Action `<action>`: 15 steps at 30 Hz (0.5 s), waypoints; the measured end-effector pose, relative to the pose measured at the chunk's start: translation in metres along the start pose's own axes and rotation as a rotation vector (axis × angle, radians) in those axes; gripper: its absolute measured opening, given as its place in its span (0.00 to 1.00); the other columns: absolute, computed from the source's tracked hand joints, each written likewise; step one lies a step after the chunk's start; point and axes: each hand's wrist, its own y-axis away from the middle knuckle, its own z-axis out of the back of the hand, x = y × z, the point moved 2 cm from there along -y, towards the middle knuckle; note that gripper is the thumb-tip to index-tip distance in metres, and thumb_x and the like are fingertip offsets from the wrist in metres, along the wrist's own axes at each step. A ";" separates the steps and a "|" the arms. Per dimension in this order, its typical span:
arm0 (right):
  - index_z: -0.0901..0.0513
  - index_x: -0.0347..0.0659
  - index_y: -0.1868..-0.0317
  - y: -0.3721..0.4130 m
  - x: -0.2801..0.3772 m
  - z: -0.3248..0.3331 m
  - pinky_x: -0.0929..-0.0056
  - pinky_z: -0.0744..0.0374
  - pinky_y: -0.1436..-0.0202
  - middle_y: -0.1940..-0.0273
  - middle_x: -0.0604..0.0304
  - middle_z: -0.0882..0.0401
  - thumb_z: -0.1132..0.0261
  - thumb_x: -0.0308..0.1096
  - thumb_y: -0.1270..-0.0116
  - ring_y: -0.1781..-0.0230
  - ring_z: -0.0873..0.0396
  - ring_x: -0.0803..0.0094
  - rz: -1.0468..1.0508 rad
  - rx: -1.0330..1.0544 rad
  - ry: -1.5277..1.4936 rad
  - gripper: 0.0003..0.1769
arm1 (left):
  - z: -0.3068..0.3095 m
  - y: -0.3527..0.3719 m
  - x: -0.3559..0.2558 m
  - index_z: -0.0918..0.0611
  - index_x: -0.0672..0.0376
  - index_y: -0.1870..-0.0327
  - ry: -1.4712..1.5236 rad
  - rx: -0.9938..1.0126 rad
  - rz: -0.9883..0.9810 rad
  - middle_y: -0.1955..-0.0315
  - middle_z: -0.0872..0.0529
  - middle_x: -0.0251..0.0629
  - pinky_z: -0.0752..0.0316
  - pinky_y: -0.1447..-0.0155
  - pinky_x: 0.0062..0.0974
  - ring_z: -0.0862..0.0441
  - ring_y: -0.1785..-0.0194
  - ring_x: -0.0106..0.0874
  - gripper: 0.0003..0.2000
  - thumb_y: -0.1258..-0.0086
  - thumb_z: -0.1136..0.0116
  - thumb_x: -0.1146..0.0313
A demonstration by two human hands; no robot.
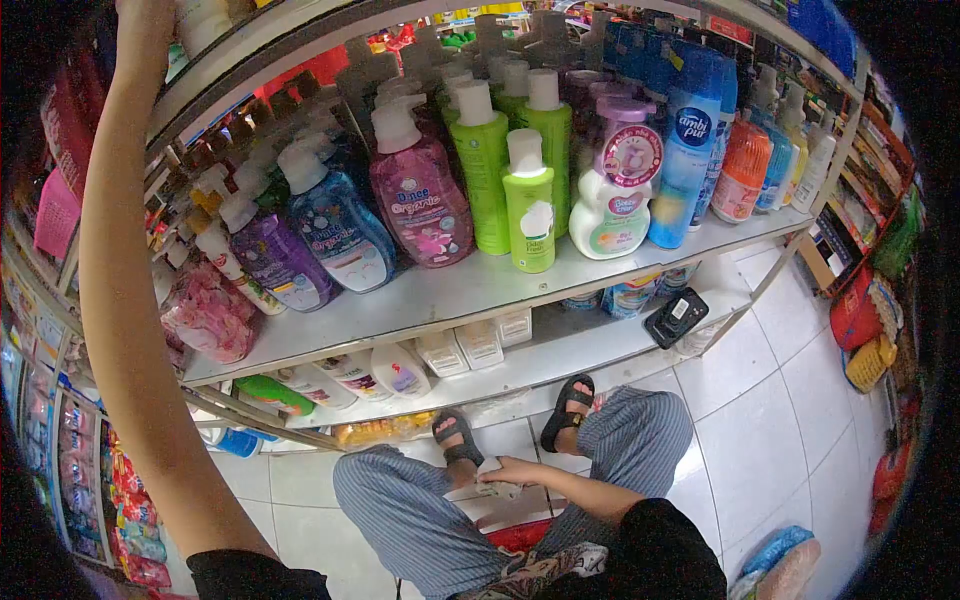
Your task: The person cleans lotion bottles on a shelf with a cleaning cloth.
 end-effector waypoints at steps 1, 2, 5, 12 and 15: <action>0.32 0.37 0.54 -0.003 -0.004 0.000 0.73 0.27 0.74 0.64 0.53 0.29 0.43 0.59 0.58 0.68 0.28 0.67 -0.011 0.025 0.016 0.37 | 0.001 0.004 -0.007 0.41 0.64 0.50 0.392 -0.091 0.170 0.57 0.33 0.47 0.36 0.56 0.31 0.31 0.57 0.35 0.17 0.39 0.59 0.67; 0.32 0.37 0.54 -0.001 -0.001 0.000 0.73 0.27 0.74 0.64 0.53 0.29 0.43 0.59 0.58 0.68 0.28 0.67 -0.011 0.025 0.016 0.37 | 0.001 0.008 -0.012 0.39 0.64 0.52 0.783 -0.183 0.339 0.58 0.32 0.46 0.36 0.57 0.30 0.31 0.57 0.35 0.15 0.38 0.60 0.69; 0.35 0.32 0.53 0.006 0.008 -0.001 0.72 0.27 0.73 0.63 0.51 0.29 0.43 0.60 0.59 0.67 0.29 0.67 0.016 0.006 0.023 0.41 | 0.001 0.011 -0.022 0.36 0.64 0.54 0.808 -0.241 0.323 0.59 0.32 0.46 0.36 0.57 0.29 0.31 0.56 0.34 0.12 0.38 0.63 0.72; 0.34 0.30 0.55 -0.016 -0.021 -0.001 0.74 0.29 0.67 0.64 0.52 0.29 0.42 0.59 0.58 0.65 0.30 0.68 -0.015 -0.036 0.029 0.40 | 0.000 0.003 -0.002 0.36 0.65 0.54 0.119 -0.078 0.070 0.60 0.32 0.47 0.36 0.59 0.28 0.31 0.58 0.34 0.11 0.37 0.64 0.74; 0.34 0.30 0.55 -0.021 -0.027 -0.002 0.75 0.30 0.65 0.64 0.52 0.29 0.41 0.57 0.57 0.65 0.30 0.68 0.016 -0.018 -0.007 0.39 | -0.001 0.002 -0.005 0.35 0.66 0.55 -0.290 -0.130 -0.099 0.61 0.30 0.46 0.35 0.60 0.27 0.30 0.59 0.33 0.11 0.38 0.63 0.74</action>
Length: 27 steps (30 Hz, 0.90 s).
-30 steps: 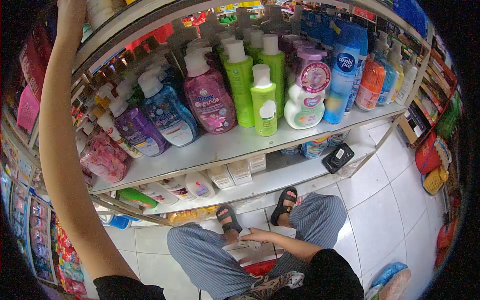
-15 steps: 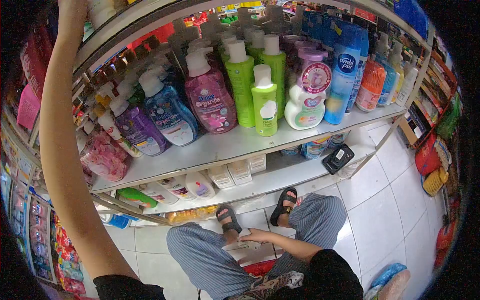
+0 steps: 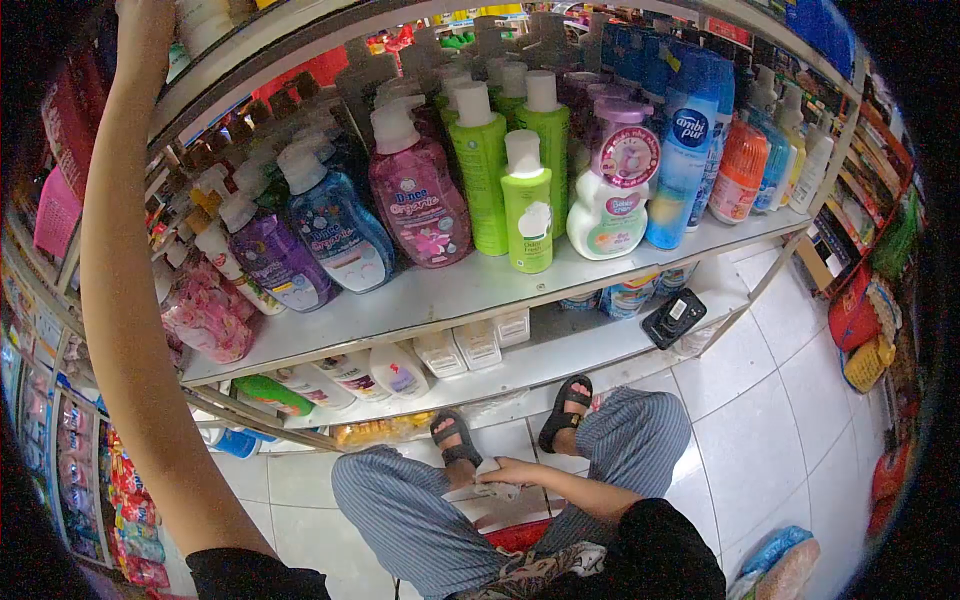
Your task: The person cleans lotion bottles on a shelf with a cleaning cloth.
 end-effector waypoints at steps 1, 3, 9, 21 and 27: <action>0.34 0.30 0.55 0.004 0.006 0.000 0.76 0.30 0.64 0.64 0.52 0.29 0.40 0.56 0.56 0.65 0.30 0.68 0.029 0.018 -0.029 0.38 | 0.008 0.005 -0.013 0.35 0.67 0.55 0.513 -0.072 0.252 0.61 0.29 0.47 0.34 0.60 0.26 0.30 0.58 0.33 0.12 0.38 0.63 0.74; 0.34 0.30 0.55 0.013 0.018 0.001 0.76 0.31 0.64 0.64 0.52 0.29 0.40 0.55 0.56 0.65 0.30 0.68 0.024 0.012 -0.009 0.38 | 0.007 0.006 -0.008 0.35 0.68 0.55 1.025 -0.146 0.503 0.61 0.28 0.47 0.34 0.59 0.26 0.30 0.58 0.33 0.12 0.38 0.62 0.74; 0.32 0.31 0.56 0.005 0.008 0.000 0.76 0.31 0.61 0.62 0.52 0.28 0.40 0.54 0.55 0.64 0.30 0.68 0.086 0.000 -0.009 0.35 | 0.002 0.003 0.004 0.36 0.67 0.51 -0.116 0.066 -0.065 0.54 0.32 0.50 0.33 0.55 0.27 0.32 0.52 0.37 0.15 0.39 0.61 0.74; 0.34 0.28 0.55 -0.014 -0.017 0.001 0.74 0.32 0.57 0.60 0.47 0.30 0.41 0.57 0.57 0.59 0.31 0.64 -0.023 -0.019 0.077 0.40 | 0.007 0.003 -0.005 0.42 0.67 0.47 -0.299 0.172 -0.012 0.52 0.34 0.51 0.35 0.50 0.27 0.36 0.48 0.38 0.17 0.37 0.68 0.73; 0.39 0.21 0.53 0.026 0.035 0.003 0.72 0.33 0.55 0.57 0.41 0.33 0.41 0.60 0.60 0.57 0.32 0.58 -0.022 0.006 0.083 0.47 | 0.012 0.009 -0.013 0.39 0.67 0.48 0.231 -0.001 0.192 0.54 0.31 0.49 0.35 0.51 0.26 0.32 0.51 0.35 0.17 0.36 0.67 0.69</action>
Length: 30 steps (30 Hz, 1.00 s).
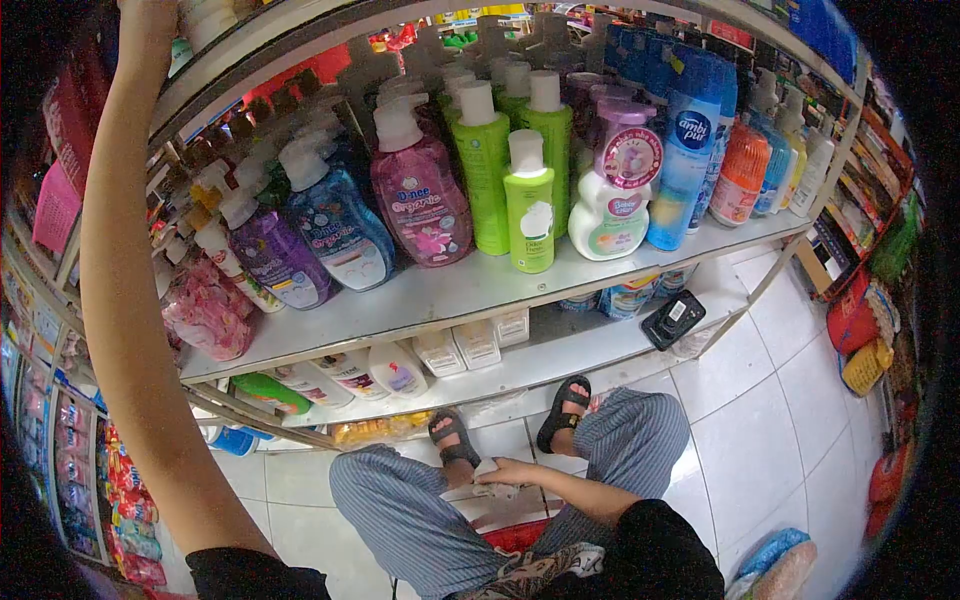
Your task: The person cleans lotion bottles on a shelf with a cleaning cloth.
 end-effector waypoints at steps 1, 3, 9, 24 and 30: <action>0.39 0.21 0.54 0.008 0.010 0.000 0.72 0.33 0.55 0.57 0.40 0.33 0.41 0.60 0.60 0.57 0.32 0.58 0.027 0.020 -0.025 0.47 | 0.001 -0.003 0.001 0.39 0.66 0.48 -0.260 0.091 -0.087 0.53 0.32 0.50 0.36 0.50 0.26 0.33 0.51 0.37 0.17 0.36 0.66 0.69; 0.39 0.20 0.54 0.006 0.009 0.000 0.72 0.33 0.55 0.57 0.39 0.33 0.42 0.61 0.59 0.57 0.32 0.58 0.052 0.020 -0.026 0.48 | -0.001 -0.008 0.005 0.40 0.66 0.48 -0.521 0.183 -0.173 0.52 0.34 0.51 0.36 0.50 0.26 0.34 0.50 0.38 0.17 0.36 0.66 0.68; 0.40 0.18 0.54 0.004 0.007 0.000 0.71 0.33 0.54 0.57 0.36 0.34 0.44 0.62 0.59 0.56 0.32 0.56 0.041 0.054 0.008 0.49 | 0.003 0.004 -0.009 0.43 0.65 0.46 0.661 0.035 0.304 0.47 0.40 0.50 0.38 0.48 0.26 0.38 0.47 0.37 0.18 0.36 0.68 0.69; 0.33 0.31 0.55 -0.008 -0.008 -0.005 0.75 0.31 0.61 0.63 0.51 0.28 0.40 0.53 0.54 0.63 0.30 0.70 0.134 0.022 -0.068 0.34 | -0.003 -0.008 0.018 0.38 0.68 0.50 -0.300 0.052 -0.224 0.51 0.35 0.50 0.36 0.51 0.37 0.34 0.51 0.42 0.18 0.38 0.63 0.68; 0.37 0.28 0.54 -0.018 -0.014 -0.004 0.79 0.30 0.71 0.66 0.51 0.29 0.39 0.56 0.58 0.69 0.30 0.71 0.124 -0.013 -0.067 0.41 | 0.001 -0.001 0.009 0.40 0.71 0.49 0.273 -0.155 0.057 0.56 0.32 0.48 0.35 0.56 0.41 0.31 0.56 0.42 0.22 0.39 0.60 0.61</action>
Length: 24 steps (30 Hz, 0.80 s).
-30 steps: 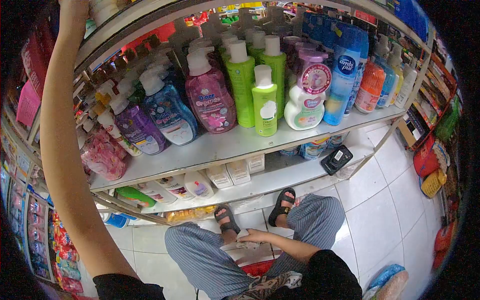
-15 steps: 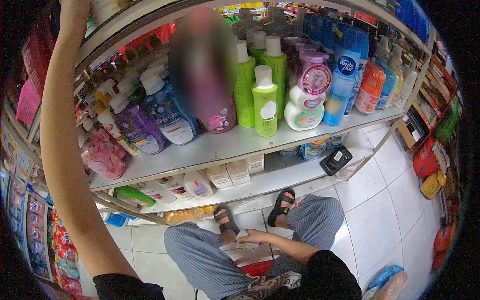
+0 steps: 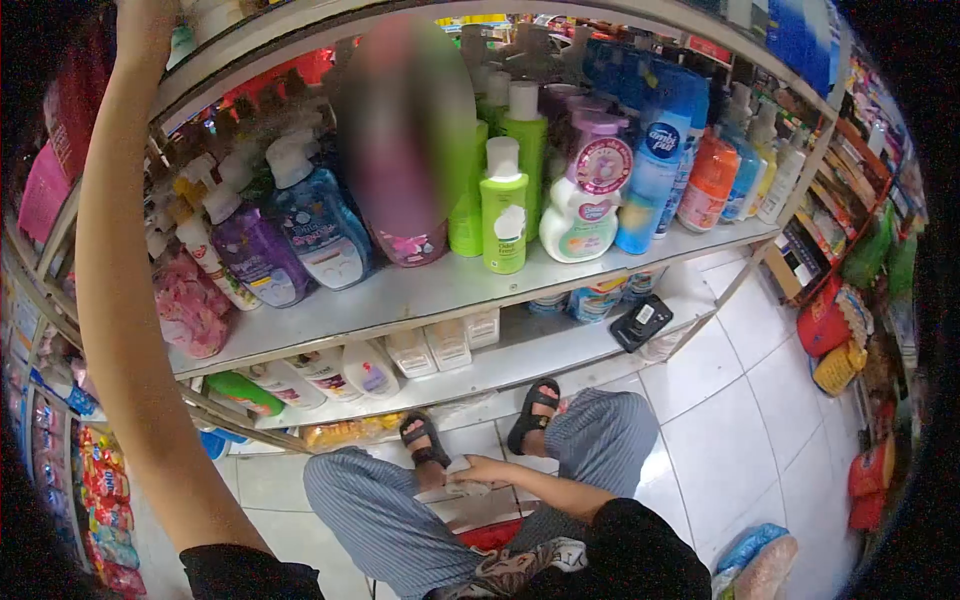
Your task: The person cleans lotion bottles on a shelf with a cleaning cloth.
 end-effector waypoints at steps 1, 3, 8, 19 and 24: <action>0.37 0.28 0.54 -0.021 -0.035 0.000 0.78 0.30 0.71 0.66 0.52 0.29 0.39 0.54 0.57 0.69 0.30 0.72 0.013 -0.076 0.004 0.39 | 0.000 0.003 -0.003 0.42 0.71 0.49 0.196 -0.070 0.131 0.58 0.31 0.48 0.34 0.57 0.42 0.31 0.57 0.42 0.24 0.38 0.60 0.60; 0.37 0.29 0.54 -0.017 -0.037 0.002 0.77 0.30 0.68 0.65 0.54 0.28 0.38 0.50 0.55 0.68 0.30 0.72 0.026 -0.155 0.004 0.36 | 0.003 0.011 -0.005 0.43 0.72 0.48 0.409 -0.149 0.277 0.59 0.31 0.48 0.34 0.58 0.42 0.30 0.58 0.42 0.25 0.38 0.60 0.58; 0.35 0.33 0.55 0.010 0.007 0.005 0.75 0.31 0.61 0.64 0.53 0.28 0.39 0.41 0.52 0.65 0.30 0.69 0.220 -0.217 0.057 0.27 | 0.029 0.026 0.017 0.30 0.62 0.55 -1.018 -0.241 -0.632 0.68 0.26 0.41 0.30 0.64 0.22 0.27 0.70 0.28 0.13 0.42 0.56 0.72; 0.34 0.37 0.55 0.087 0.217 0.046 0.63 0.39 0.49 0.56 0.48 0.35 0.37 0.32 0.70 0.53 0.37 0.54 1.165 -0.976 0.941 0.34 | 0.097 0.365 0.023 0.28 0.56 0.61 -0.279 0.413 0.006 0.62 0.29 0.39 0.43 0.51 0.34 0.34 0.55 0.37 0.16 0.54 0.48 0.70; 0.32 0.36 0.60 0.062 0.268 0.047 0.62 0.37 0.51 0.62 0.48 0.33 0.41 0.31 0.68 0.59 0.34 0.54 1.074 -1.273 1.103 0.27 | 0.089 0.396 0.038 0.30 0.55 0.57 -0.378 0.354 0.029 0.59 0.29 0.37 0.48 0.46 0.38 0.35 0.51 0.36 0.18 0.53 0.49 0.70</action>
